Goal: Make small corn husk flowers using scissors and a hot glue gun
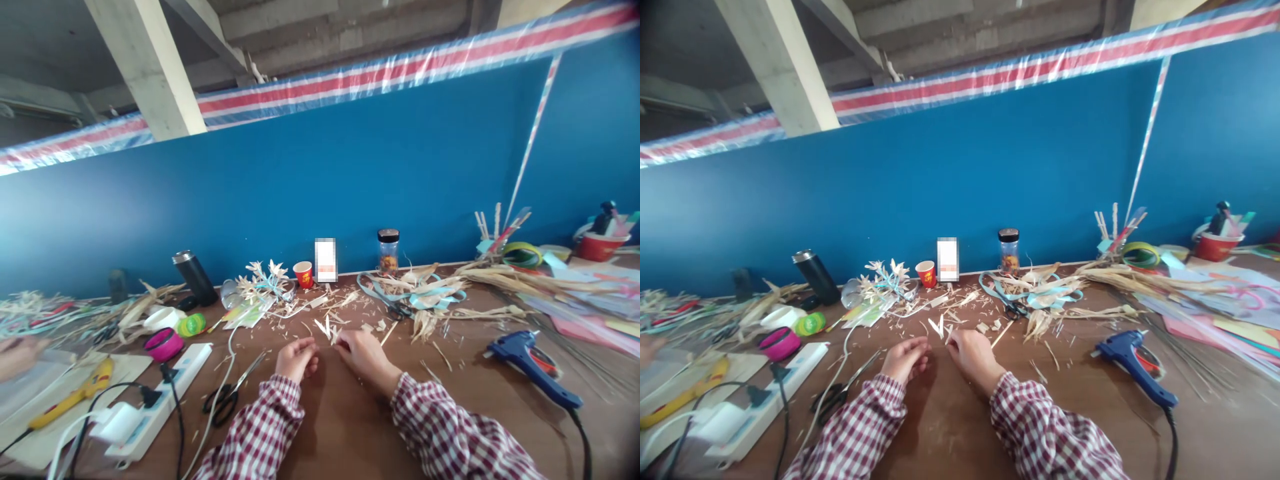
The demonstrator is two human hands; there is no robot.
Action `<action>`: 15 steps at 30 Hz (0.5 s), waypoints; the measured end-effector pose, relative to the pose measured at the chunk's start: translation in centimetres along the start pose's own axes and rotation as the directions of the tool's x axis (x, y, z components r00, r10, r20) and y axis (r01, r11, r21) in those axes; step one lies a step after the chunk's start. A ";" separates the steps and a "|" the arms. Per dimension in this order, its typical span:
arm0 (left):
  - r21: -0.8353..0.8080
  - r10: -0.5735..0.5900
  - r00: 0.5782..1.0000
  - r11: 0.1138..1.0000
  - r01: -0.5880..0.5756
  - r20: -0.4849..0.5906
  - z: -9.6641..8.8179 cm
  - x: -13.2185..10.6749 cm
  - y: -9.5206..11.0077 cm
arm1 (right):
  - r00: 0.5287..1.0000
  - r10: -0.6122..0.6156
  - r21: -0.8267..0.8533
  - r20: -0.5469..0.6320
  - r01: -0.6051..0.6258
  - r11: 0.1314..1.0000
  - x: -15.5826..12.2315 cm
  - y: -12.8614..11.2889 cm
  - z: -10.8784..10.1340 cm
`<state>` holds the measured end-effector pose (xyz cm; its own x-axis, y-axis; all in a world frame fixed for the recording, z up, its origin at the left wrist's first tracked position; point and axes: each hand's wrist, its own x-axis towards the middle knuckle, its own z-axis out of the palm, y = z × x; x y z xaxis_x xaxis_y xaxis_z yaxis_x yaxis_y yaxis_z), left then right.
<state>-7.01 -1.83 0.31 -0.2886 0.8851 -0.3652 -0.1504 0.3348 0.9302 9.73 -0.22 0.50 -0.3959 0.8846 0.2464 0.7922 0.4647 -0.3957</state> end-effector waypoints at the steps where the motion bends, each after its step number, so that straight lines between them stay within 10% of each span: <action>1: 0.058 0.058 0.998 0.997 -0.057 -0.016 -1.0 -0.6 -0.1 | 0.999 -0.029 -0.054 0.045 0.032 0.998 0.0 -0.2 -0.1; 7: 0.395 0.305 0.949 0.865 -0.309 0.075 -5.0 -3.3 -1.7 | 0.978 -0.053 -0.224 0.201 0.099 0.969 0.1 -1.9 -0.3; 15: 0.510 0.464 0.879 0.732 -0.452 0.113 -5.9 -4.0 -3.8 | 0.983 -0.032 -0.258 0.181 0.079 0.963 -0.5 -2.4 -2.6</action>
<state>-10.84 -8.51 -2.00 -0.2169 0.9694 0.1148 0.5023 0.0100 0.8646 9.27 -1.90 3.66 -0.4984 0.8617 0.0947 0.8515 0.5071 -0.1332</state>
